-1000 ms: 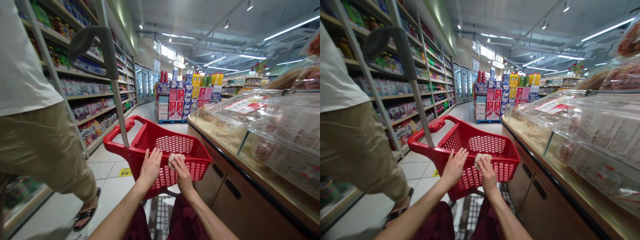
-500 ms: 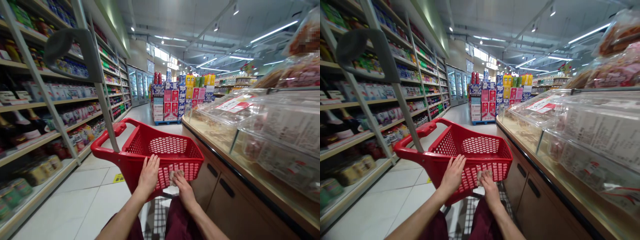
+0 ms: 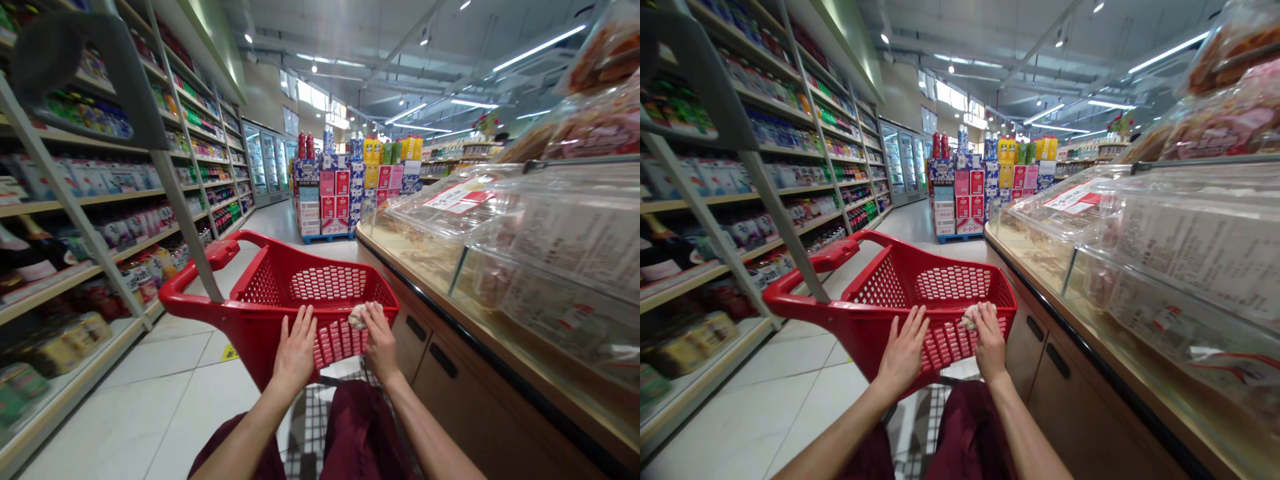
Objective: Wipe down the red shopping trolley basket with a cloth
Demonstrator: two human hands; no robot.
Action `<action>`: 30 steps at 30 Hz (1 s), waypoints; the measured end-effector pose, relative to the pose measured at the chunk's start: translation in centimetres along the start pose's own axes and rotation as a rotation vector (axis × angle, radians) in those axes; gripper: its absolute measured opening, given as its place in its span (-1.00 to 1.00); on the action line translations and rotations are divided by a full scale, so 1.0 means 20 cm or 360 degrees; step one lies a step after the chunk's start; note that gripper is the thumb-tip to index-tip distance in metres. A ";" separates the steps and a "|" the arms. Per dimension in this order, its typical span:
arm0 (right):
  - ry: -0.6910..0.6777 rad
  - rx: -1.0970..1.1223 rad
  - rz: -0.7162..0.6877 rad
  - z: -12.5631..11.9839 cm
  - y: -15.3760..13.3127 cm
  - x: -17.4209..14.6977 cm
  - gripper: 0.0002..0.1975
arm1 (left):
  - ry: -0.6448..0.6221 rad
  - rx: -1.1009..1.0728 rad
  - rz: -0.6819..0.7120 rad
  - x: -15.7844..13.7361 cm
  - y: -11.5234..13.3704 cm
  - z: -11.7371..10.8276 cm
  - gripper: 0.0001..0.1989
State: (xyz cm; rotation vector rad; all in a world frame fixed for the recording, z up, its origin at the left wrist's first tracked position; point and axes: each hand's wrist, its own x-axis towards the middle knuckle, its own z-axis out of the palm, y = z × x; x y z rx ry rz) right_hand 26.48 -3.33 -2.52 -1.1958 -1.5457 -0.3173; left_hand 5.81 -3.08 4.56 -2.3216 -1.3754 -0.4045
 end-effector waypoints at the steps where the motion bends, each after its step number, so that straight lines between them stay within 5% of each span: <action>1: 0.0022 -0.0003 0.0016 0.00 0.02 0.01 -0.52 | 0.0007 -0.0001 -0.0003 0.00 0.00 0.00 -0.48; 7: -0.0101 -0.0152 0.0175 -0.04 0.17 -0.19 -0.53 | 0.0015 -0.0004 -0.0025 0.00 0.01 0.00 -0.46; 12: 0.0160 -0.0222 0.0225 -0.11 0.23 -0.06 -0.59 | 0.0029 0.0000 -0.0008 0.00 0.00 0.00 -0.45; 17: -0.0022 -0.0321 0.0280 -0.10 0.27 -0.16 -0.57 | 0.0006 -0.0013 -0.0009 0.00 0.00 0.00 -0.45; 23: 0.0281 -0.0260 0.0334 -0.17 0.25 0.06 -0.56 | -0.0032 -0.0057 -0.0014 0.00 0.00 -0.03 -0.44; 30: 0.0003 -0.0117 0.0187 -0.04 0.11 0.08 -0.54 | -0.0112 -0.0039 -0.0048 0.02 0.02 -0.06 -0.45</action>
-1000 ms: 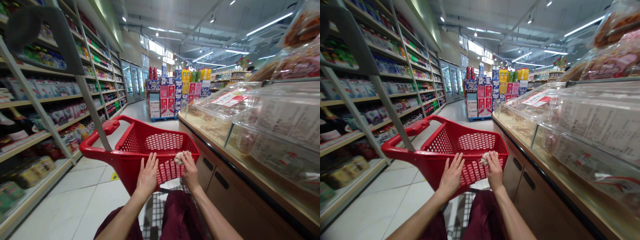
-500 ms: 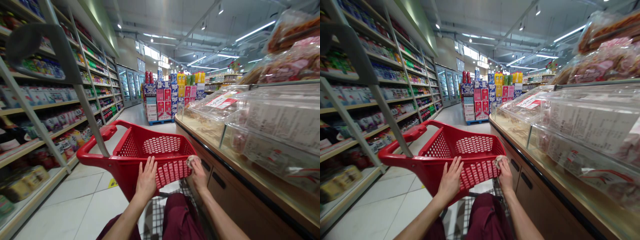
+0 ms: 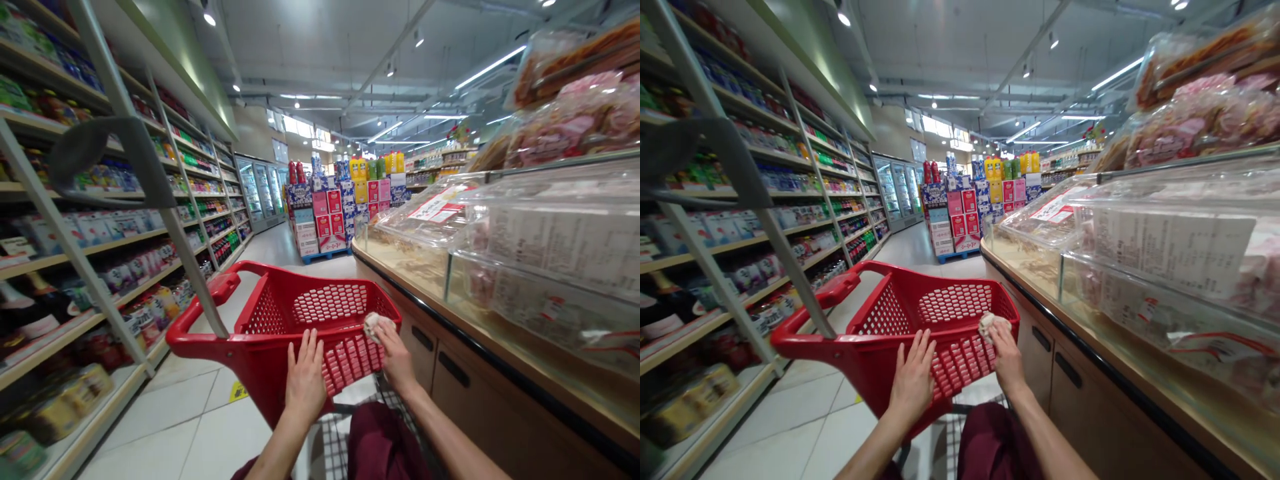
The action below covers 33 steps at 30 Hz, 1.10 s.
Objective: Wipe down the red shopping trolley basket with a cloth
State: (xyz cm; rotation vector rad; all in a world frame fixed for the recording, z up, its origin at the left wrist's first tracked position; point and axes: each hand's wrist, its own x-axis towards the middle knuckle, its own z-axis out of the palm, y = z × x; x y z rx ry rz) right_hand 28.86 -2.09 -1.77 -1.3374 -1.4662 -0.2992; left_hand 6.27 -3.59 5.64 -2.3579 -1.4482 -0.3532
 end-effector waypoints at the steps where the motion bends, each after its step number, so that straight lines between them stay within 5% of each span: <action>1: -0.0030 0.0040 -0.0062 0.02 -0.02 0.01 -0.53 | 0.0001 0.0004 0.0019 0.00 -0.01 -0.01 -0.45; 8: 0.0165 -0.0107 0.0224 0.03 0.03 0.13 -0.41 | 0.0143 0.0139 -0.0220 -0.01 -0.16 -0.08 -0.42; 15: -0.0129 0.0056 -0.0223 0.14 -0.17 0.06 -0.41 | 0.0117 0.0225 -0.0194 -0.04 -0.18 -0.05 -0.40; 20: 0.0122 -0.0075 0.0051 0.09 -0.07 0.09 -0.39 | 0.0165 0.0270 -0.0216 -0.07 -0.17 -0.01 -0.35; 26: -0.0143 0.0062 -0.0374 0.15 -0.25 0.07 -0.46 | 0.0160 0.0248 -0.0212 -0.08 -0.16 -0.03 -0.37; 33: 0.0096 -0.0161 -0.0123 0.05 -0.09 0.06 -0.48 | 0.0180 0.0201 -0.0265 -0.07 -0.12 -0.01 -0.37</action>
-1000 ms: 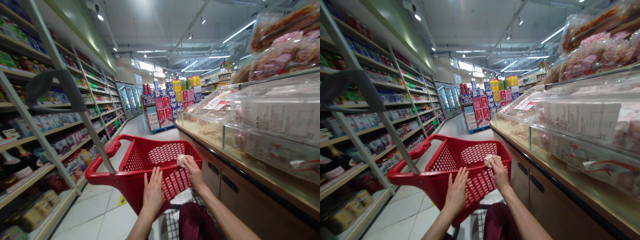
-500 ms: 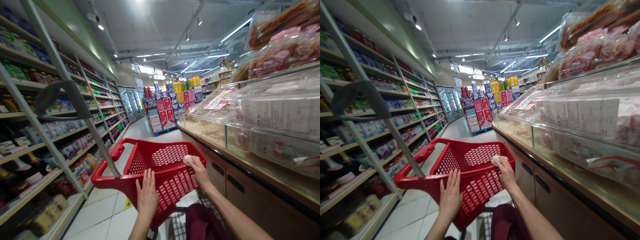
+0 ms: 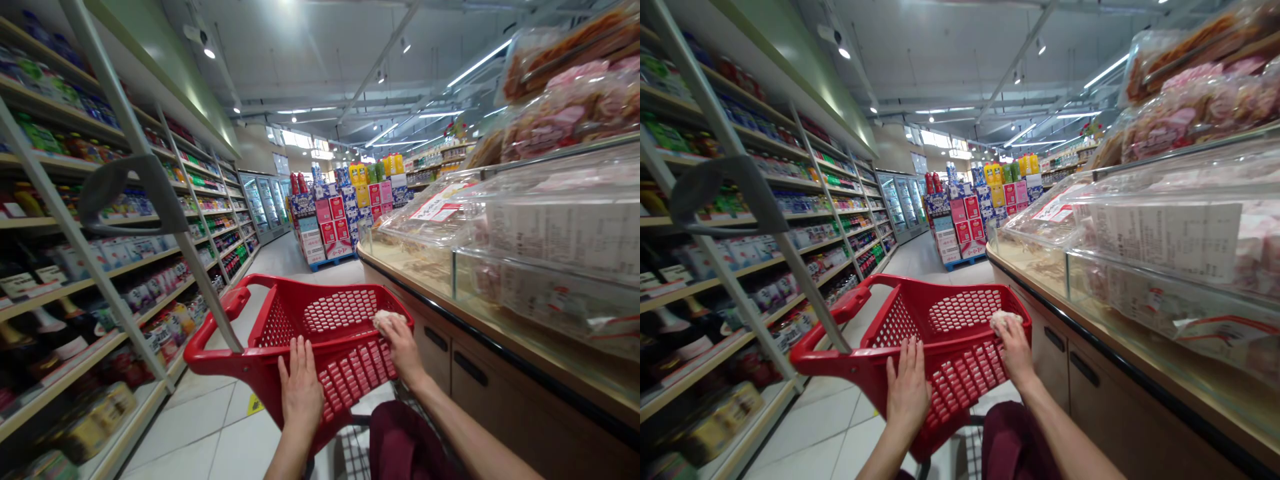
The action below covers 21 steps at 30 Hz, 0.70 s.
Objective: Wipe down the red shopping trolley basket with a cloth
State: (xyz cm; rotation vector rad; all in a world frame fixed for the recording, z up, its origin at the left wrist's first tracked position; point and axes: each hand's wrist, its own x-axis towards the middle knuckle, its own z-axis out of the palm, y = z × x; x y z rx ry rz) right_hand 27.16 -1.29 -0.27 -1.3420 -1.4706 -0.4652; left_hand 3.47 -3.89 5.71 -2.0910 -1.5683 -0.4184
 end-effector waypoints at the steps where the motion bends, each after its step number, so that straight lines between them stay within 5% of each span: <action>1: -0.0020 0.0001 -0.0042 0.01 -0.04 0.00 -0.48 | -0.0005 -0.0022 0.0014 0.00 0.02 0.00 -0.38; 5: -0.0208 -0.0060 -0.0114 0.05 -0.16 0.05 -0.57 | -0.0041 -0.0075 0.0075 0.01 0.06 0.00 -0.38; 12: -0.0042 -0.0153 0.0224 -0.04 0.17 0.01 -0.60 | -0.0060 -0.0064 0.0085 -0.01 0.07 0.00 -0.35; 18: -0.0207 0.0095 -0.0094 0.04 0.01 -0.02 -0.58 | -0.0042 -0.0032 0.0090 -0.02 0.06 0.01 -0.36; 21: -0.0137 -0.0010 0.0119 0.00 0.08 0.01 -0.57 | -0.0039 -0.0044 0.0103 -0.02 0.06 0.01 -0.37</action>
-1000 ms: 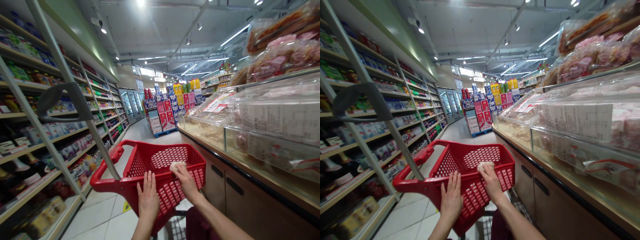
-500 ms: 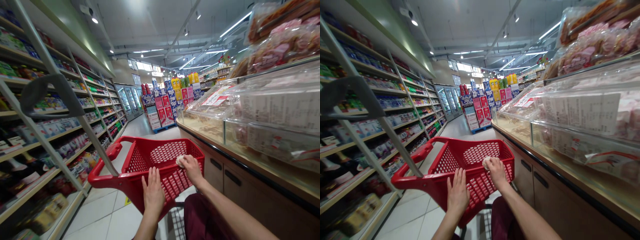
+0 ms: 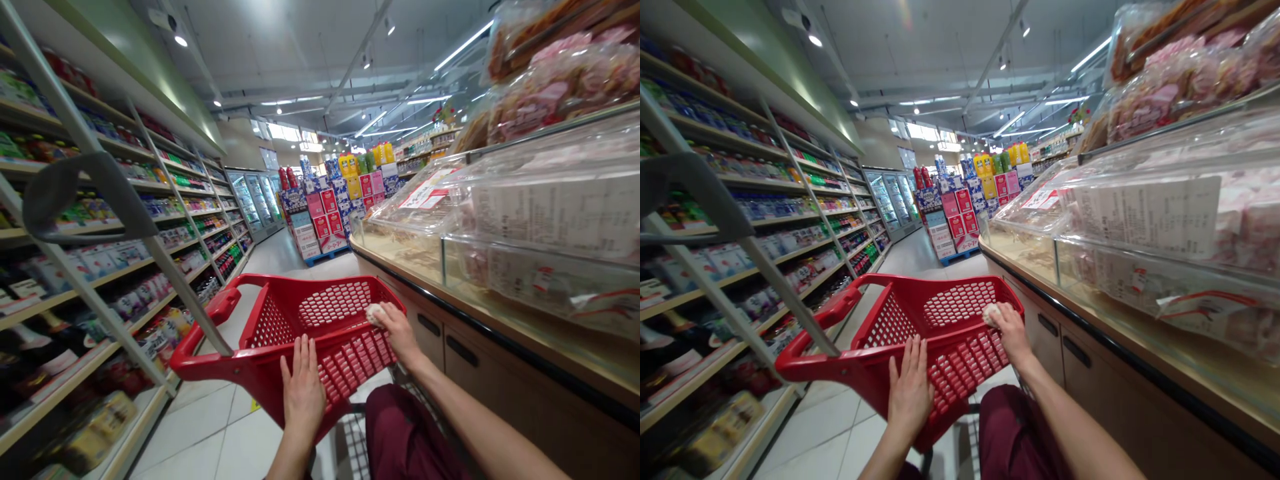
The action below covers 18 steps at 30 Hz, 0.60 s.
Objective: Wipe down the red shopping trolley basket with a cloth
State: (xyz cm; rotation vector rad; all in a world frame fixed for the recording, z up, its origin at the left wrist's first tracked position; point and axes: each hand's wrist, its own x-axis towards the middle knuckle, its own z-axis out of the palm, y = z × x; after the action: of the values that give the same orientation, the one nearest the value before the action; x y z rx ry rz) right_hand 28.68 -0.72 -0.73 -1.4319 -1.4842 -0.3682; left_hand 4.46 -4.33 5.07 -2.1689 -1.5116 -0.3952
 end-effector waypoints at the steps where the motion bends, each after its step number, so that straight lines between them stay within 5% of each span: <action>1: 0.0050 -0.0035 0.0101 -0.02 0.03 0.00 -0.58 | 0.0003 -0.0012 -0.0023 0.00 0.01 0.00 -0.38; 3: 0.0085 -0.0049 0.0165 -0.03 0.03 -0.01 -0.59 | 0.0000 -0.0043 -0.0058 0.01 0.05 0.00 -0.38; 8: -0.0144 0.0117 -0.0161 -0.01 -0.04 -0.01 -0.62 | -0.0091 -0.0105 0.0031 0.04 0.15 0.00 -0.37; 14: 0.0029 -0.0015 0.0198 -0.05 0.05 -0.01 -0.59 | -0.0173 -0.0095 0.0011 0.05 0.16 0.01 -0.35; 18: -0.0164 0.0099 -0.0057 -0.03 -0.02 -0.03 -0.60 | -0.0174 -0.0080 -0.0018 0.04 0.16 0.00 -0.35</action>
State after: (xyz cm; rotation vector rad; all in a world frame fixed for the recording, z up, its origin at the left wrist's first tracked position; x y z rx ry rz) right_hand 28.34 -1.64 -0.84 -1.3943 -1.5926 -0.2710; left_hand 7.67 -4.66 4.72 -2.2547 -1.5886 -0.3263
